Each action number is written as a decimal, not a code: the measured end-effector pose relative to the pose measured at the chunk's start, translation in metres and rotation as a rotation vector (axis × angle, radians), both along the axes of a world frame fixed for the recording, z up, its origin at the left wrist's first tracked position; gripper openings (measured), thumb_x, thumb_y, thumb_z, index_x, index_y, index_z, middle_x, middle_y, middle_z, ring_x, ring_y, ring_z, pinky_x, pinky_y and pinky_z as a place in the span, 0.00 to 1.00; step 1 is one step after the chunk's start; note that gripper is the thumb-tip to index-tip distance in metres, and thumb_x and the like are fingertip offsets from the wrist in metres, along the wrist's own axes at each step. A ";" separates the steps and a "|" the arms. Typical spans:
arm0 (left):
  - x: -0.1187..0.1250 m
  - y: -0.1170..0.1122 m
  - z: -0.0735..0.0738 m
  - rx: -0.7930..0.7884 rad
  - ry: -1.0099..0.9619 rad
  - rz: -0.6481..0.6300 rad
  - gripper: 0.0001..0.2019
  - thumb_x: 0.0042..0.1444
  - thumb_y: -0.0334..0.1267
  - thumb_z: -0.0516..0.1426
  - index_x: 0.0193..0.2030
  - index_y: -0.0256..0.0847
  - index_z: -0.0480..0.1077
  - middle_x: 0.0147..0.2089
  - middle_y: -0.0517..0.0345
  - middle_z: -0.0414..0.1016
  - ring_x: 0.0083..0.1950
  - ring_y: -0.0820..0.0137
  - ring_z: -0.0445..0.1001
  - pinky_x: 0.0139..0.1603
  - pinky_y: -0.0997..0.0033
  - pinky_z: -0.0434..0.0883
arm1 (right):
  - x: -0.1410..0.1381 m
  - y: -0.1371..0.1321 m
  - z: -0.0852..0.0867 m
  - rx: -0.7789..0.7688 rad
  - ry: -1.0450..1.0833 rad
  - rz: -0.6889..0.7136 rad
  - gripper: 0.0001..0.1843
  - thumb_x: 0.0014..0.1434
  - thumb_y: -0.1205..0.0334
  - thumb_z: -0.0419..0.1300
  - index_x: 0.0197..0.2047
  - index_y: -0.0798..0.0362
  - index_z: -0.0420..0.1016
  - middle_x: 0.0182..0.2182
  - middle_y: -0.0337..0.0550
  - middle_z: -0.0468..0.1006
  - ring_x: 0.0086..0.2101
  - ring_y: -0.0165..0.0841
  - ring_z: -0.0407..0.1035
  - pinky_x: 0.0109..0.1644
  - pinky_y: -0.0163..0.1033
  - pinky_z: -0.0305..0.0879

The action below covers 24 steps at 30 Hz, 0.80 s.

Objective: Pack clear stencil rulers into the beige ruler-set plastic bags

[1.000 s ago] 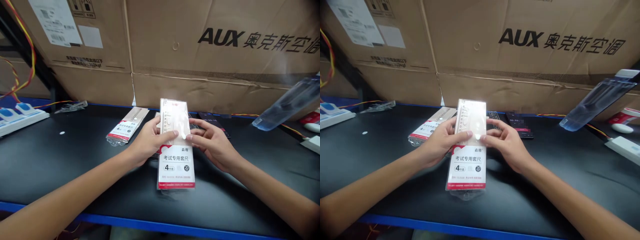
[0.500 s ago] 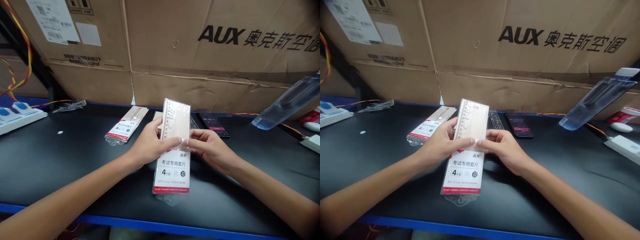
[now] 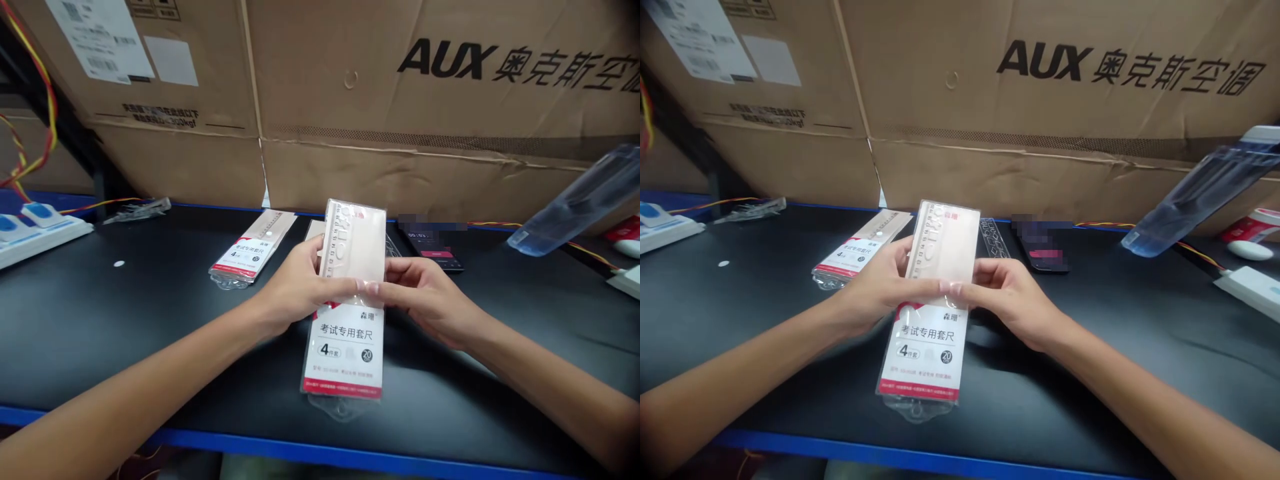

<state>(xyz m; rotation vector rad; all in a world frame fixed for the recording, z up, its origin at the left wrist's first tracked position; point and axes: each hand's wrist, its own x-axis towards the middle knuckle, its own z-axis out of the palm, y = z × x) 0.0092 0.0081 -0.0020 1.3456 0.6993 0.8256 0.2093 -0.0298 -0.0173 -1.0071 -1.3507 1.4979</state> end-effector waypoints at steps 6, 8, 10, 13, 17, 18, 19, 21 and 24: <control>-0.009 0.011 0.003 -0.140 0.048 -0.113 0.30 0.47 0.33 0.70 0.56 0.39 0.66 0.46 0.46 0.81 0.42 0.59 0.82 0.40 0.64 0.76 | 0.000 0.004 -0.001 0.054 0.052 -0.162 0.14 0.56 0.57 0.71 0.46 0.52 0.81 0.45 0.48 0.84 0.43 0.41 0.78 0.52 0.48 0.73; -0.013 0.015 0.005 -0.164 0.089 -0.155 0.28 0.47 0.31 0.68 0.55 0.38 0.67 0.43 0.47 0.82 0.40 0.61 0.82 0.40 0.64 0.76 | 0.002 0.008 0.000 0.082 0.067 -0.248 0.13 0.57 0.56 0.70 0.44 0.51 0.81 0.46 0.47 0.83 0.45 0.40 0.77 0.54 0.46 0.73; -0.018 0.022 0.008 -0.123 0.129 -0.132 0.25 0.46 0.29 0.67 0.52 0.38 0.68 0.41 0.49 0.82 0.38 0.62 0.82 0.39 0.65 0.76 | 0.006 0.012 0.000 0.089 0.028 -0.310 0.13 0.58 0.53 0.69 0.43 0.51 0.80 0.44 0.47 0.83 0.45 0.38 0.77 0.53 0.44 0.73; -0.030 0.036 0.017 0.072 0.209 0.109 0.22 0.44 0.29 0.66 0.48 0.38 0.70 0.35 0.54 0.80 0.35 0.63 0.81 0.36 0.66 0.76 | 0.012 0.016 -0.001 0.134 -0.177 -0.364 0.15 0.59 0.49 0.66 0.43 0.51 0.78 0.40 0.47 0.82 0.41 0.38 0.77 0.49 0.45 0.74; -0.057 0.060 0.032 0.287 0.428 0.458 0.20 0.43 0.30 0.62 0.46 0.40 0.70 0.35 0.55 0.79 0.31 0.62 0.79 0.30 0.65 0.73 | 0.019 0.017 -0.003 0.514 -0.734 -0.355 0.13 0.60 0.55 0.64 0.47 0.50 0.76 0.45 0.48 0.80 0.43 0.43 0.76 0.51 0.50 0.72; -0.065 0.065 0.035 0.249 0.486 0.466 0.19 0.43 0.31 0.61 0.45 0.40 0.70 0.33 0.55 0.78 0.30 0.62 0.78 0.28 0.66 0.72 | 0.020 0.017 -0.004 0.600 -0.864 -0.332 0.12 0.60 0.57 0.63 0.47 0.50 0.75 0.48 0.49 0.79 0.46 0.44 0.75 0.52 0.51 0.71; -0.073 0.069 0.037 0.195 0.560 0.438 0.18 0.44 0.32 0.60 0.45 0.40 0.70 0.32 0.55 0.78 0.31 0.61 0.78 0.28 0.66 0.71 | 0.021 0.016 -0.004 0.657 -0.969 -0.307 0.12 0.60 0.59 0.62 0.48 0.50 0.75 0.50 0.49 0.77 0.48 0.46 0.73 0.54 0.52 0.70; -0.089 0.074 0.041 0.157 0.714 0.400 0.19 0.44 0.35 0.59 0.46 0.40 0.70 0.32 0.55 0.78 0.32 0.61 0.78 0.27 0.67 0.70 | 0.022 0.016 -0.006 0.687 -1.111 -0.265 0.14 0.60 0.59 0.60 0.49 0.50 0.74 0.55 0.51 0.75 0.53 0.48 0.71 0.58 0.54 0.68; -0.106 0.077 0.042 0.220 0.919 0.426 0.21 0.43 0.39 0.58 0.47 0.41 0.70 0.36 0.54 0.79 0.35 0.59 0.79 0.29 0.68 0.70 | 0.024 0.017 -0.011 0.659 -1.222 -0.232 0.17 0.62 0.58 0.58 0.53 0.51 0.72 0.57 0.52 0.74 0.54 0.49 0.71 0.57 0.54 0.68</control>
